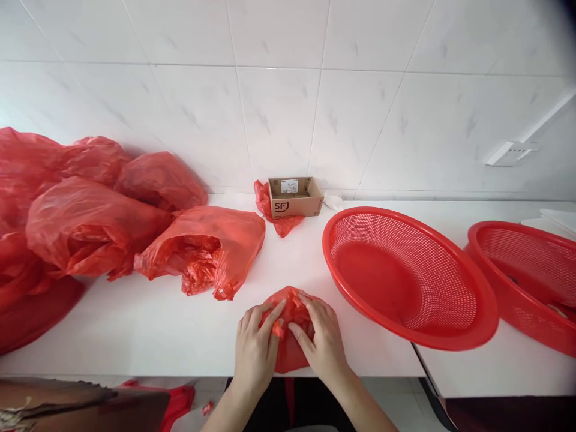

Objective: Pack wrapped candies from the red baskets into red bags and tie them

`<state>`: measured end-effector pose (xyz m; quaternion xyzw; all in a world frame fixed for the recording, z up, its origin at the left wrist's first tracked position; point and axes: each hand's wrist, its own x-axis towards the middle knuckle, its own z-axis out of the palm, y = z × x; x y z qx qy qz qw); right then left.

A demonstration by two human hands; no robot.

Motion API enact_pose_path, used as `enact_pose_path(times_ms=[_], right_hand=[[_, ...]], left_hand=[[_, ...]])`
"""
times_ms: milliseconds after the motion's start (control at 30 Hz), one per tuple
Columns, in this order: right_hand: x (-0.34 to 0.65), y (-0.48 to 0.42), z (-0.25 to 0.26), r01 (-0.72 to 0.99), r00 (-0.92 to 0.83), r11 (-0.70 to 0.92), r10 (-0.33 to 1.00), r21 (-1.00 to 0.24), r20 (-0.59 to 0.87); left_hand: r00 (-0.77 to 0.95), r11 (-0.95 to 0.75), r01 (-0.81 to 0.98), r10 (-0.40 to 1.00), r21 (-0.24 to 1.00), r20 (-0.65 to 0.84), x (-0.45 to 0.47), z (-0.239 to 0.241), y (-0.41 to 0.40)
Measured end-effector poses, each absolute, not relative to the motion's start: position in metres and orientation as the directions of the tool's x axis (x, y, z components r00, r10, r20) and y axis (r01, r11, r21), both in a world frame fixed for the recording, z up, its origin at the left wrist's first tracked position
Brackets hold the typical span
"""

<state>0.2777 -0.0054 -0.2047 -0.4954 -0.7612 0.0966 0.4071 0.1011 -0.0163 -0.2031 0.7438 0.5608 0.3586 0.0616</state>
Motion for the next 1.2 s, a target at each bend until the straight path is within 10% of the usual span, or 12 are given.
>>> enact_pose_path(times_ms=[1200], right_hand=[[0.300, 0.002, -0.222, 0.726, -0.155, 0.405, 0.884, -0.556, 0.441]], left_hand=[[0.076, -0.169, 0.879, 0.973, 0.446, 0.218, 0.075, -0.210, 0.013]])
